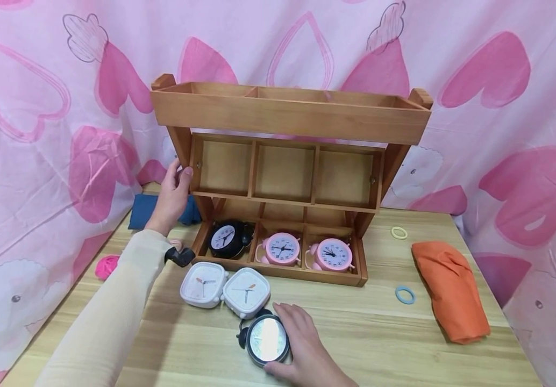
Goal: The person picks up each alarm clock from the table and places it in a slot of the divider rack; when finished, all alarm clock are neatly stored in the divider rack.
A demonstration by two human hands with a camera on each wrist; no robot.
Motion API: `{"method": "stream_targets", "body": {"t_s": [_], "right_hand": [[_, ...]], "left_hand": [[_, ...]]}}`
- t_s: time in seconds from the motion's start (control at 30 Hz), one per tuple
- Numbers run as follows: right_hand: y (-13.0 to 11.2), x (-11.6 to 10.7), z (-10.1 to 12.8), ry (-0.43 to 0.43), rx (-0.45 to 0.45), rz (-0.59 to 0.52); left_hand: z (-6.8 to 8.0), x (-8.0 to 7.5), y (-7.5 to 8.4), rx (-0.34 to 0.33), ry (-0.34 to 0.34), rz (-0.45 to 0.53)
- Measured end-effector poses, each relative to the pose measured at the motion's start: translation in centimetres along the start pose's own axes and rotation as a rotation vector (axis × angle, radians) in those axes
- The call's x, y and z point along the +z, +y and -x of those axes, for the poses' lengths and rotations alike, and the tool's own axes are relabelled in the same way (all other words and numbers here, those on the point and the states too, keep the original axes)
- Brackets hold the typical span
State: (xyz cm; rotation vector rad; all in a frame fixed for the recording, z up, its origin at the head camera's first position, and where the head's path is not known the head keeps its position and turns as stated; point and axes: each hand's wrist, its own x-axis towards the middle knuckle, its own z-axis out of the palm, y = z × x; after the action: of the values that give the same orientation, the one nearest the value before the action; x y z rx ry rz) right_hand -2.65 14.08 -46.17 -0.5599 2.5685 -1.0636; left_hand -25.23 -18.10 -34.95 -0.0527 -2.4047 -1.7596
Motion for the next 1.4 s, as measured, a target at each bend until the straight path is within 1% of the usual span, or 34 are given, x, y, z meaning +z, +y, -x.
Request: {"method": "stream_targets", "body": {"t_s": [0.1, 0.3, 0.4, 0.77, 0.93, 1.07, 1.17, 1.27, 1.4], "right_hand": [[0.1, 0.4, 0.0, 0.003, -0.002, 0.010], [-0.1, 0.6, -0.2, -0.088, 0.082, -0.032], [-0.2, 0.7, -0.3, -0.111, 0.109, -0.049], [-0.5, 0.9, -0.3, -0.103, 0.164, -0.091], [-0.4, 0.2, -0.1, -0.091, 0.183, -0.102], [-0.3, -1.1, 0.3, -0.044, 0.166, -0.076], [-0.4, -2.1, 0.7, 0.029, 0.157, -0.029], [-0.6, -3.3, 1.1, 0.150, 0.127, 0.023], [-0.9, -5.2, 1.5, 0.353, 0.036, 0.076]], "left_hand": [[-0.1, 0.1, -0.6, 0.003, 0.016, -0.019], [-0.1, 0.2, -0.8, -0.015, 0.026, -0.031], [-0.1, 0.2, -0.9, -0.019, 0.020, -0.031], [-0.3, 0.1, -1.0, -0.017, 0.011, -0.021], [-0.3, 0.1, -0.9, -0.019, 0.018, -0.031], [-0.2, 0.1, -0.9, -0.019, 0.022, -0.035], [-0.2, 0.2, -0.8, -0.015, 0.020, -0.032], [-0.1, 0.2, -0.7, -0.014, 0.017, -0.027], [-0.1, 0.2, -0.6, -0.016, 0.017, -0.027]]}}
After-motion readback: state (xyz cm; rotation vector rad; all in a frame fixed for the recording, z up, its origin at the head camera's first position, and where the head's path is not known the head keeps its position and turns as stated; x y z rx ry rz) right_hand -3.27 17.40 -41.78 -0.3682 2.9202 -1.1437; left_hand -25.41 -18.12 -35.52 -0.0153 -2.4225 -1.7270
